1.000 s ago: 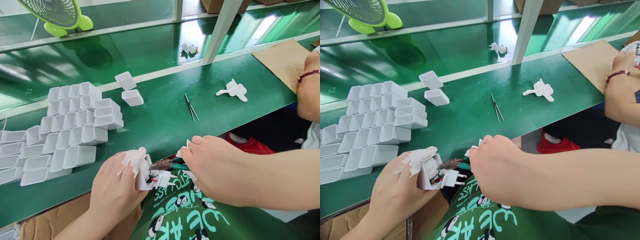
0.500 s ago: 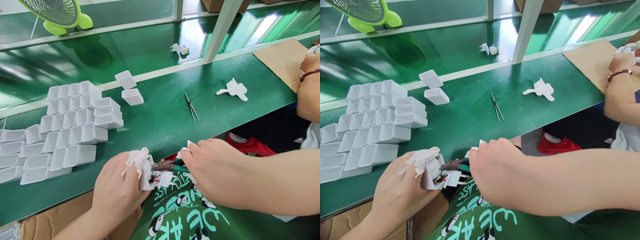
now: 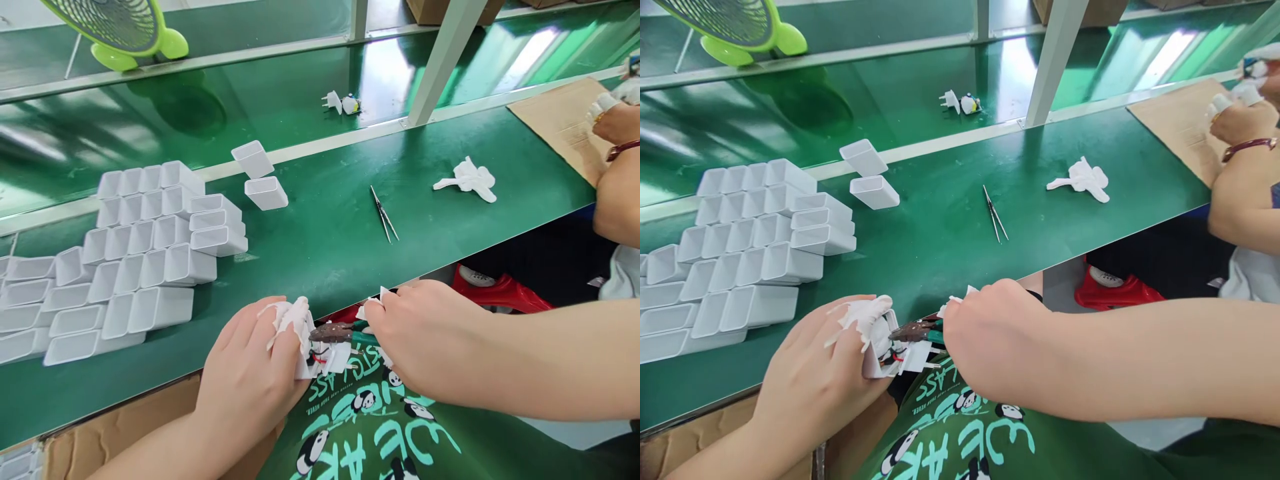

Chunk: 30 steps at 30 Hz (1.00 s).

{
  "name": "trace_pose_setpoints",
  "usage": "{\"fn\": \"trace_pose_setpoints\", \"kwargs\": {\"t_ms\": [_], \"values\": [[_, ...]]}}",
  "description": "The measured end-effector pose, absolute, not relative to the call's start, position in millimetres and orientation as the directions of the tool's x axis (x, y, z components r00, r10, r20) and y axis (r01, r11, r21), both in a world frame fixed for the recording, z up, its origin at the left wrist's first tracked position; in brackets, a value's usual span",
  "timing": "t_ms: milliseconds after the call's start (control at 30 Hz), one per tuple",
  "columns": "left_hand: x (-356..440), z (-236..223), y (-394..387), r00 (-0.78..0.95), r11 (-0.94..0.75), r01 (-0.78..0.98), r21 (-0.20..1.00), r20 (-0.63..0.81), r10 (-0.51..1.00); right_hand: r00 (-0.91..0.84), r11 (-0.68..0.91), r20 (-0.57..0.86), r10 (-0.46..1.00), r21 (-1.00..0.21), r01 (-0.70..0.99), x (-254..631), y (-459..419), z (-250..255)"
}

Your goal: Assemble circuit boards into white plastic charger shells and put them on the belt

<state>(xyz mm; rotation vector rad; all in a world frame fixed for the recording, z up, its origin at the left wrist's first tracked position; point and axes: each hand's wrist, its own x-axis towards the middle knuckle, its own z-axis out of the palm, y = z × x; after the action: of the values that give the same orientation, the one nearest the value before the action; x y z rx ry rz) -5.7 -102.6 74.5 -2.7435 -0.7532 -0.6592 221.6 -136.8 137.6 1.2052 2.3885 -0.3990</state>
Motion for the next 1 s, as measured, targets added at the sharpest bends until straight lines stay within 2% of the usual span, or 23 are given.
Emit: {"fn": "trace_pose_setpoints", "kwargs": {"t_ms": [267, 500, 733, 1000], "values": [[1.2, 63.5, -110.1, 0.772, -0.811, 0.566, -0.145, 0.437, 0.461, -0.516, 0.592, -0.592, 0.619, -0.080, 0.802, 224.0, -130.0, 128.1], [-6.2, 74.5, -125.4, 0.820, -0.845, 0.499, -0.194, 0.420, 0.388, -0.594, 0.658, -0.520, 0.614, -0.079, 0.749, 231.4, -146.3, 133.3], [-4.9, 83.9, -128.5, 0.810, -0.848, 0.504, -0.163, 0.428, 0.400, -0.599, 0.662, -0.442, 0.668, -0.016, 0.749, 239.3, -160.4, 128.5], [0.7, 80.3, -131.1, 0.786, -0.834, 0.531, -0.152, 0.455, 0.418, -0.618, 0.682, -0.478, 0.624, -0.054, 0.730, 245.2, -162.3, 126.5]]}}
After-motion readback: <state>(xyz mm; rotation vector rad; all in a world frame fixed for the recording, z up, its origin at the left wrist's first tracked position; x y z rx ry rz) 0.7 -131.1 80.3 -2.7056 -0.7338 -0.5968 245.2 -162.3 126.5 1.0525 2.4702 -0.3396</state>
